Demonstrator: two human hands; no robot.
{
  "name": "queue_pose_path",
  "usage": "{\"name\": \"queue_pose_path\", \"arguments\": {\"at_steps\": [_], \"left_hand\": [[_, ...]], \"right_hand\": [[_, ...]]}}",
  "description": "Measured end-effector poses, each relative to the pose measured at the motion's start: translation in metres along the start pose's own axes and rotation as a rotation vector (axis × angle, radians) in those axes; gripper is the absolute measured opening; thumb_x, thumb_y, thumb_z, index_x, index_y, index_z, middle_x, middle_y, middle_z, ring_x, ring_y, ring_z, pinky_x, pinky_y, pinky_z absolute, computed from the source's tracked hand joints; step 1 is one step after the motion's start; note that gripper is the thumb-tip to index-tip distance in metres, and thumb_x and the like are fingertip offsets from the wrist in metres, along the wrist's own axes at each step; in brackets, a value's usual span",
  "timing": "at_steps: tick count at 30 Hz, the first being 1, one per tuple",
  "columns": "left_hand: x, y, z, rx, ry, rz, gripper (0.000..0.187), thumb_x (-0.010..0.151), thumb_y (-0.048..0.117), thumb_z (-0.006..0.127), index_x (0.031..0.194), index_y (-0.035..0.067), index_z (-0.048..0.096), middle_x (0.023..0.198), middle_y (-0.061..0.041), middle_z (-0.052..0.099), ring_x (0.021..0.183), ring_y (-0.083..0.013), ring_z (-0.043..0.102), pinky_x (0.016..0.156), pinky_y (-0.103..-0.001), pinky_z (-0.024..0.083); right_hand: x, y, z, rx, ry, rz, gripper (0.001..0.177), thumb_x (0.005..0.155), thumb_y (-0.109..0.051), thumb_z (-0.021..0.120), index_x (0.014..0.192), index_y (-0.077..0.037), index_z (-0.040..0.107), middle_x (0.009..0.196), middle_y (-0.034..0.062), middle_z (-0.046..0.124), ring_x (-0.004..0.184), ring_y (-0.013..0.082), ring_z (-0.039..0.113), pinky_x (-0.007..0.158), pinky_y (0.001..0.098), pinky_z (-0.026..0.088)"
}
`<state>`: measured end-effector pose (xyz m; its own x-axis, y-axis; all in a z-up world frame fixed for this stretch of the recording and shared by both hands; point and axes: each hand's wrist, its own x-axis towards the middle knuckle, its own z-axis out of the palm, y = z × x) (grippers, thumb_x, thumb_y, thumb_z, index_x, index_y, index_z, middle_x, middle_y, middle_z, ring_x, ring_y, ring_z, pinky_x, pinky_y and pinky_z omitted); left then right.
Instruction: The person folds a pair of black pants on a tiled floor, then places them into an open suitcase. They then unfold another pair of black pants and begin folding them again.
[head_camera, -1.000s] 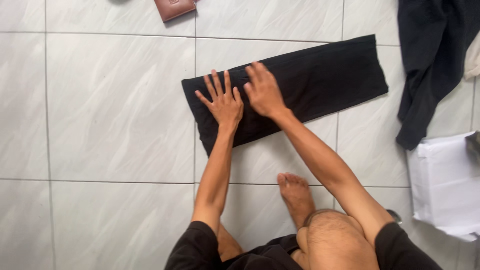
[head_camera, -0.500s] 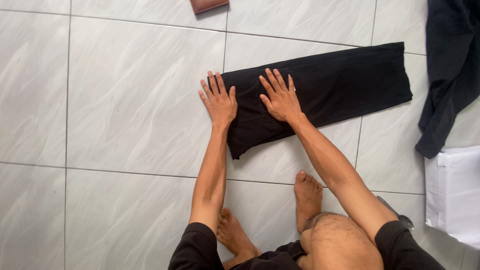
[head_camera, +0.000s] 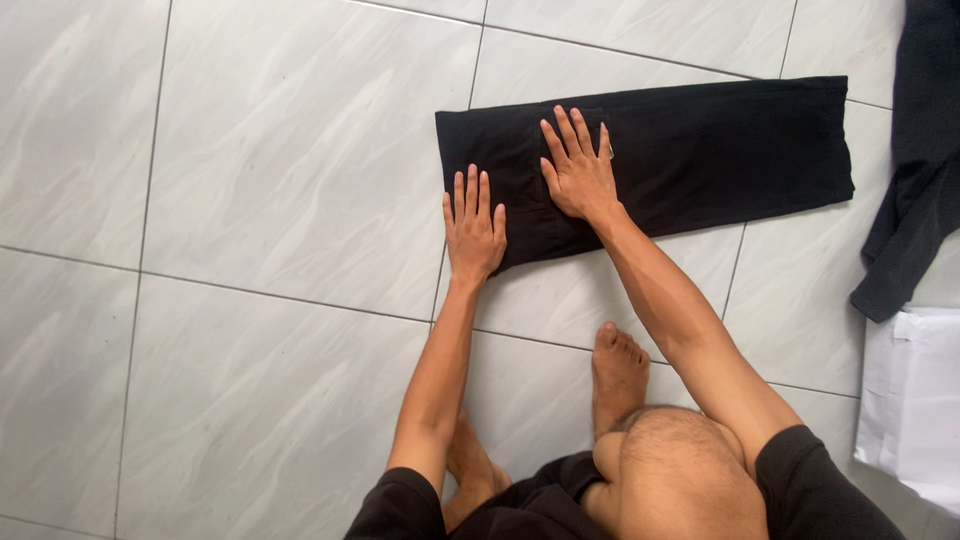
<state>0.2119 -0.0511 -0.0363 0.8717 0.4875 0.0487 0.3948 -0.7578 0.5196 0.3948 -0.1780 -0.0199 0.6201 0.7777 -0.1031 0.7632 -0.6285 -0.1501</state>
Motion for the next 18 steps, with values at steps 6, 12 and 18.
{"name": "queue_pose_path", "arguments": {"at_steps": [6,12,18], "left_hand": [[-0.004,0.002,0.001,0.007,-0.014,-0.028,0.069,0.105,0.036,0.051,0.162,0.004,0.026,0.172,-0.011,0.018,0.160,-0.0301,0.013,0.129,-0.051,0.015],[0.000,0.001,-0.001,-0.131,0.035,-0.095,0.090,0.102,0.044,0.055,0.162,-0.005,0.008,0.170,-0.027,0.004,0.159,-0.0396,0.005,0.129,-0.050,0.012],[-0.003,0.003,-0.009,-0.188,0.034,-0.128,0.090,0.103,0.042,0.056,0.160,-0.011,0.010,0.169,-0.029,0.010,0.160,-0.0397,0.009,0.130,-0.050,0.012]], "right_hand": [[0.005,-0.013,-0.020,-0.102,-0.144,0.083,0.056,0.109,-0.032,0.045,0.160,-0.013,0.035,0.171,0.0043,0.022,0.159,0.0288,0.017,0.123,0.0703,0.008],[0.031,-0.074,0.000,0.113,0.093,-0.169,0.055,0.112,-0.031,0.046,0.159,-0.005,0.041,0.171,0.0152,0.025,0.161,0.0316,0.021,0.132,0.0513,0.007],[0.061,-0.107,0.023,0.047,-0.031,-0.306,0.058,0.106,-0.040,0.036,0.160,-0.020,0.032,0.170,0.0052,0.021,0.157,0.0279,0.016,0.125,0.0533,0.005]]}}
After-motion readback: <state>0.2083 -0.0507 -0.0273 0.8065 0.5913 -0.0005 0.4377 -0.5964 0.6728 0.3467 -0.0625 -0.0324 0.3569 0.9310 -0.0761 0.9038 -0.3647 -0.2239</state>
